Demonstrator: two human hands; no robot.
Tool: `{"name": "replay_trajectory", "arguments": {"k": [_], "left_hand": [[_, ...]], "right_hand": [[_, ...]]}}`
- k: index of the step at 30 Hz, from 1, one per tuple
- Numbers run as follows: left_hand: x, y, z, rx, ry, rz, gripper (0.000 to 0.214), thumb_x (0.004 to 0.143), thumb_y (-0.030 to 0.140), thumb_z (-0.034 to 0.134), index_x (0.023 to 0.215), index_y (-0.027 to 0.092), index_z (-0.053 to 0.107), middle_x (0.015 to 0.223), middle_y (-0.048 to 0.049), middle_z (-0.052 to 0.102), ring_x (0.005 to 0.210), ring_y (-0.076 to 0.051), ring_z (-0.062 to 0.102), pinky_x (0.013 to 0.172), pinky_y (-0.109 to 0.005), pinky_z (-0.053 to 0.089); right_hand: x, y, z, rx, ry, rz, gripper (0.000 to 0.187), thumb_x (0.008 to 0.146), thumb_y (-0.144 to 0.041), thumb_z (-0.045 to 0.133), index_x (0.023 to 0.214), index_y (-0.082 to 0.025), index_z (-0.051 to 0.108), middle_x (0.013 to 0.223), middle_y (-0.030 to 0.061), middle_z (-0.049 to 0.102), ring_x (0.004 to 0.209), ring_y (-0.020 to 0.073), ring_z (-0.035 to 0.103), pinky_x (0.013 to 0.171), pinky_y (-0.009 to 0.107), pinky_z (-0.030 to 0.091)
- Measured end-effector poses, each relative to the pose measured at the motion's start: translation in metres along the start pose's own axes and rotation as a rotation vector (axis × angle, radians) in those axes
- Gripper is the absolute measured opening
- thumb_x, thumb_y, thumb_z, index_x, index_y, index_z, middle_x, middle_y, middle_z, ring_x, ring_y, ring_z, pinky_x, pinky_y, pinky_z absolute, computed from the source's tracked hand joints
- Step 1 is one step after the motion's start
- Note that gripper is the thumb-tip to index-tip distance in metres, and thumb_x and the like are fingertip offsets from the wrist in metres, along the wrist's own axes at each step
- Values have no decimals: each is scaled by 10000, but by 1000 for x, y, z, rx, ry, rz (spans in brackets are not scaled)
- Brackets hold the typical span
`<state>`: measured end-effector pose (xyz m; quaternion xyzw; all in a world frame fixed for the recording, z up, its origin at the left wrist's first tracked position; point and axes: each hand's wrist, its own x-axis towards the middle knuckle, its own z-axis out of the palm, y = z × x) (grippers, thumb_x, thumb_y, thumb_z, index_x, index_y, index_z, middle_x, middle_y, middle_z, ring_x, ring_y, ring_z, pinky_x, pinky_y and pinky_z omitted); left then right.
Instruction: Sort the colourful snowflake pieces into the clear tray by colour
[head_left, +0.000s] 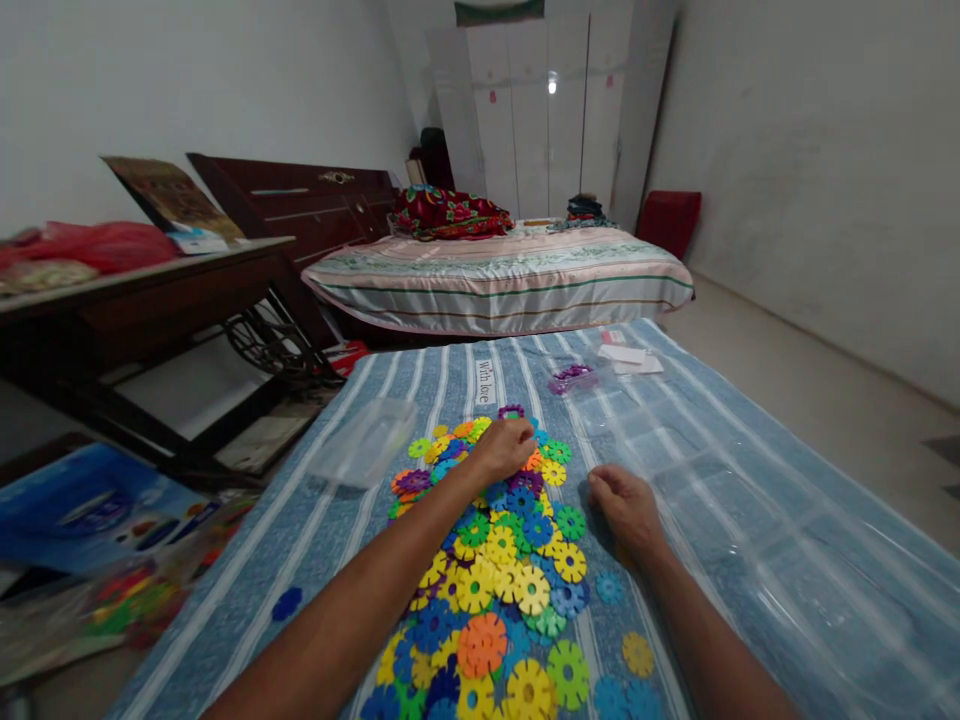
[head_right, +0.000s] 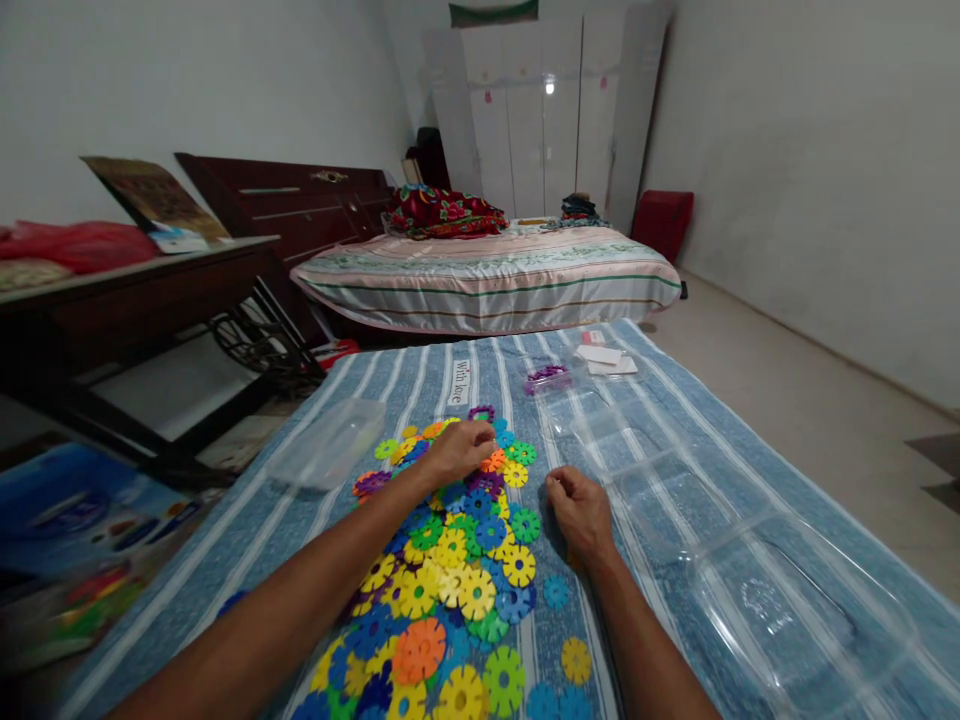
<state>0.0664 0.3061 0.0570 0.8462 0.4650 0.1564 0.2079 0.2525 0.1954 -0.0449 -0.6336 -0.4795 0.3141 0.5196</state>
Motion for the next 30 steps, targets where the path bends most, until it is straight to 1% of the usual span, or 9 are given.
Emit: {"name": "replay_trajectory", "arguments": {"k": [5,9,11,15,19,21,24,27,30], "left_hand": [[-29,-2,5,226,-113,93,86,820,221,563,750,197,605,841,-51,664,865,-215,619,792,-306,451],[-42,-2,13,288,-164,133,103,830,287,604,809,186,605,918,-81,662,931,-245,610,838,-349,465],[-49,-5,16,301,-180,161,88,820,274,611,811,188,596,953,-88,660,955,-250,605,864,-363,471],[-65,-15,13,316,-149,154,47,797,211,601,782,195,560,1051,-105,653,1036,-258,597,935,-377,467],[-76,-19,1,316,-151,79,82,772,174,580,734,203,513,1014,-93,649,1008,-245,601,901,-357,472],[-79,-16,-4,352,-131,38,59,761,148,557,769,200,531,992,-94,645,983,-244,602,877,-358,474],[-83,-13,-9,394,-84,-20,119,759,138,541,861,190,573,982,-97,647,967,-252,605,873,-374,479],[-85,-16,-8,339,-90,-3,139,771,168,563,904,194,597,1014,-96,661,990,-252,617,889,-372,496],[-89,-24,-3,274,-70,61,203,766,191,618,968,202,630,1182,-113,662,1138,-271,606,1003,-404,488]], "right_hand": [[0,4,0,-1,16,8,301,824,-462,573,751,-200,701,592,-1,636,582,172,580,590,281,410],[1,9,1,32,14,6,318,827,-484,578,782,-198,708,597,-6,629,575,163,564,568,269,411],[1,9,1,39,14,4,318,820,-483,584,779,-193,707,594,-5,627,573,162,565,567,268,415],[1,5,-1,42,17,-9,302,809,-466,585,746,-191,695,577,-3,623,558,158,560,562,269,413],[1,3,-2,29,27,-17,296,799,-457,590,753,-188,704,572,3,638,543,160,564,562,277,420],[1,4,-2,16,28,-13,299,803,-455,585,765,-187,713,578,3,644,541,160,569,559,277,418],[1,4,-3,14,30,-8,300,799,-453,582,768,-187,716,573,3,641,542,162,571,555,277,422],[1,5,-3,19,30,5,306,787,-464,590,767,-185,715,570,5,642,540,163,570,553,278,433],[2,7,-2,26,33,17,325,785,-483,594,783,-183,720,582,7,650,555,167,579,550,274,440]]}}
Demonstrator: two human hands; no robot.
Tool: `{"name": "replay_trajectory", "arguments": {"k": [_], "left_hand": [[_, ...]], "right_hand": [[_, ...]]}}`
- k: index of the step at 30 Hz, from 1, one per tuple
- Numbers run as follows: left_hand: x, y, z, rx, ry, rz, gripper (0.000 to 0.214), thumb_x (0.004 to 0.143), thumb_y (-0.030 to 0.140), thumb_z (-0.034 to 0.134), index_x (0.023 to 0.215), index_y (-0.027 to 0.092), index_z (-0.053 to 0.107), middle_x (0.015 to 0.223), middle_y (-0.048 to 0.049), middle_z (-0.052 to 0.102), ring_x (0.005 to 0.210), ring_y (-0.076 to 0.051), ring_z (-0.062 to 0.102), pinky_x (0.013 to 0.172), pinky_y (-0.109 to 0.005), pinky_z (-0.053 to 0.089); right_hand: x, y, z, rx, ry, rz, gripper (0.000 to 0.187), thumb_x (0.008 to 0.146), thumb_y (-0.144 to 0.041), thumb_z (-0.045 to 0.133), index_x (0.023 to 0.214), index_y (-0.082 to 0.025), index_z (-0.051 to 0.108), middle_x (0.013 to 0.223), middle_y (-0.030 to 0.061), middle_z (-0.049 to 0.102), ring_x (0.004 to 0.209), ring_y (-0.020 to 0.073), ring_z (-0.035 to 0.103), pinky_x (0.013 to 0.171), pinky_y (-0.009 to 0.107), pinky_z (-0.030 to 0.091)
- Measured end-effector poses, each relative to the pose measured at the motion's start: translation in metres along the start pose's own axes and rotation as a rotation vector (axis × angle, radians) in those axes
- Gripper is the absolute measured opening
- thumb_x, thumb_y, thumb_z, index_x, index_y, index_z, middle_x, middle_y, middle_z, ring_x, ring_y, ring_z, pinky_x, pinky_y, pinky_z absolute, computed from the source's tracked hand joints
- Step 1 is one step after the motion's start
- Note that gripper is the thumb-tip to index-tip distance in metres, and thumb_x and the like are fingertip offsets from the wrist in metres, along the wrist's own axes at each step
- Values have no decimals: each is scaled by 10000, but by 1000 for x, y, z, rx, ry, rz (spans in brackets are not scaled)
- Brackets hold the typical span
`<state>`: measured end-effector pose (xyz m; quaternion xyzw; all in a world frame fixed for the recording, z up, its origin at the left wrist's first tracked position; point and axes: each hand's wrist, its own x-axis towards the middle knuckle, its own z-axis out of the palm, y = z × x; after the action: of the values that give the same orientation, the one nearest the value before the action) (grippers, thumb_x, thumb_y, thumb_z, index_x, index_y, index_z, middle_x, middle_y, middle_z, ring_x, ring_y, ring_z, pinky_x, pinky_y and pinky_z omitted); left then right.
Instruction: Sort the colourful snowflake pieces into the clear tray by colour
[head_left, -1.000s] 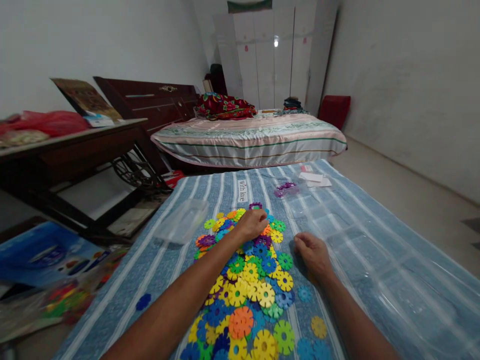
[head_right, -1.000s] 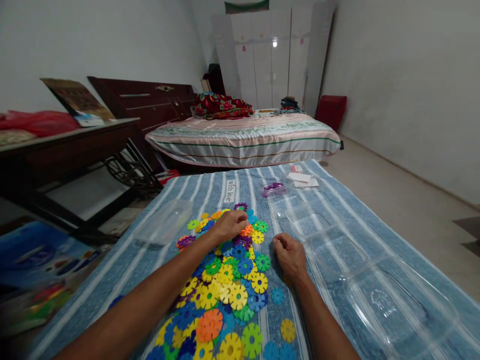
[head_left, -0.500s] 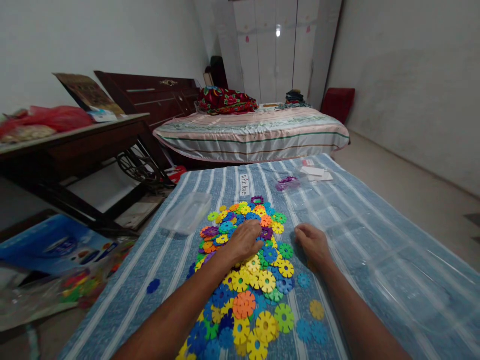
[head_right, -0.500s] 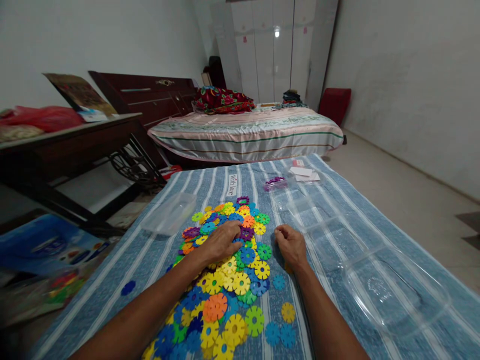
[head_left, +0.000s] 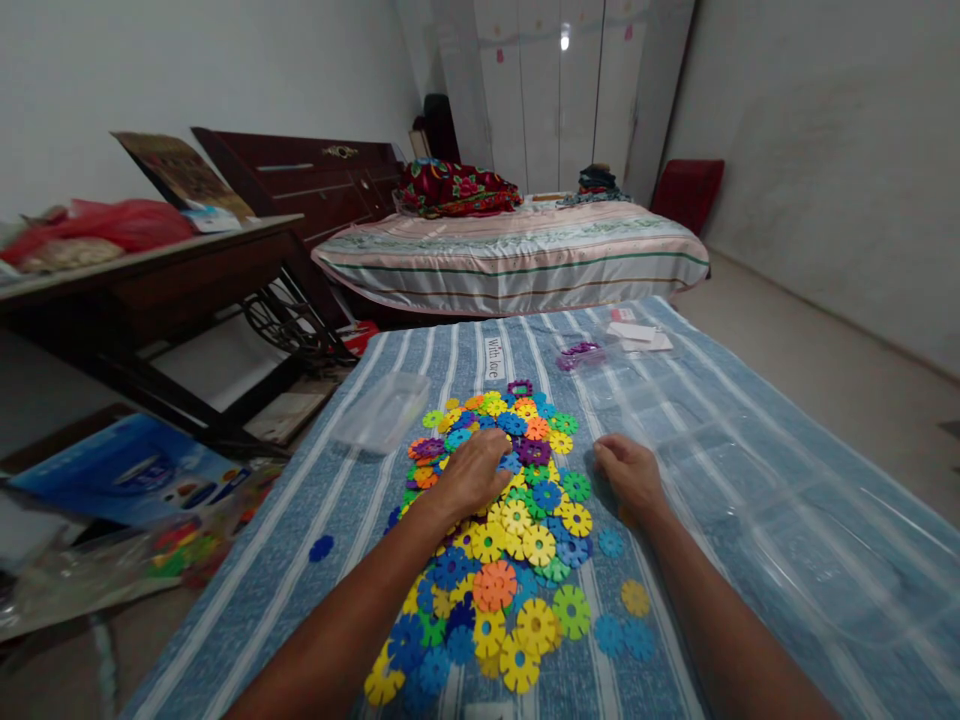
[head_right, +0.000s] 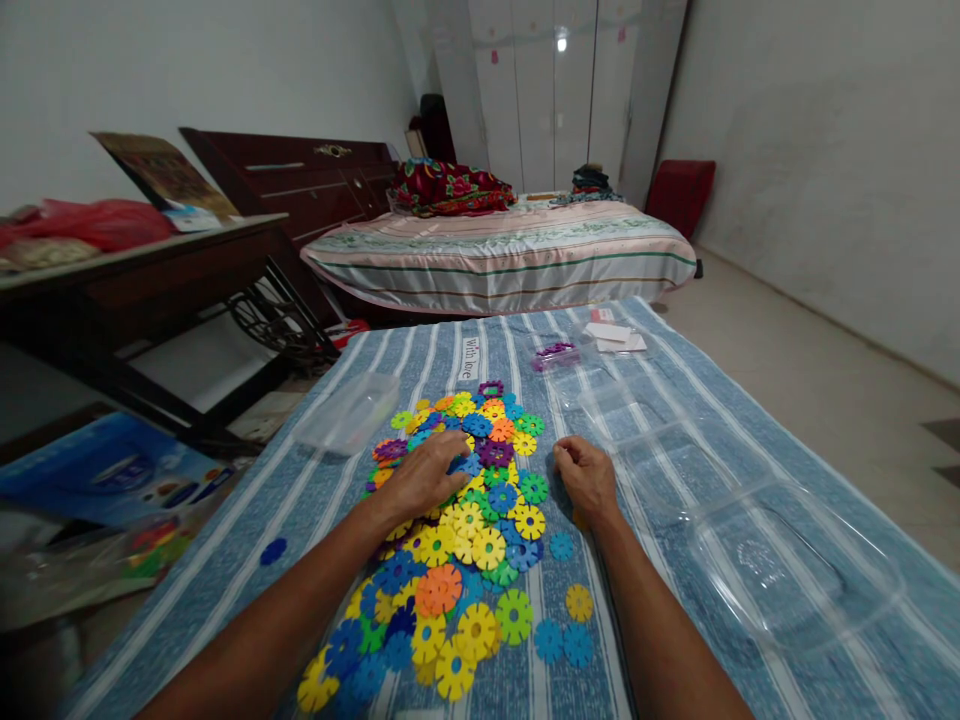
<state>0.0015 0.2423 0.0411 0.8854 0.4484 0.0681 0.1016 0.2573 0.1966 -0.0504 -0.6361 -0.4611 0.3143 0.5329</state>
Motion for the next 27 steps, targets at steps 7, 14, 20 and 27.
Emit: {"name": "replay_trajectory", "arguments": {"k": [7,14,20,27], "left_hand": [[-19,-7,14,-21,54,40,353,815,271,658,1161,207,633,1416,-146,575,1346,-304,511,1148,-492,418],[-19,-13,23,46,104,-47,382,823,222,640,1205,207,616,1420,-148,568,1370,-314,492,1157,-514,408],[-17,-15,29,53,111,-95,346,779,196,678,1122,196,637,1385,-156,589,1346,-329,511,1150,-487,410],[-10,1,7,-2,67,-107,59,790,185,628,794,209,574,1061,-94,675,1095,-262,625,970,-378,498]], "right_hand": [[1,3,0,-9,-5,-10,313,796,-471,592,791,-186,722,587,5,652,565,168,591,579,280,452],[1,2,0,-21,4,8,316,793,-475,603,795,-188,735,591,9,664,549,172,594,567,285,451],[0,-1,0,-14,0,-19,286,795,-451,596,764,-195,721,576,8,654,540,167,582,563,281,435],[-1,0,0,-8,-9,-14,292,801,-452,591,777,-188,714,577,5,651,543,163,576,566,278,433]]}}
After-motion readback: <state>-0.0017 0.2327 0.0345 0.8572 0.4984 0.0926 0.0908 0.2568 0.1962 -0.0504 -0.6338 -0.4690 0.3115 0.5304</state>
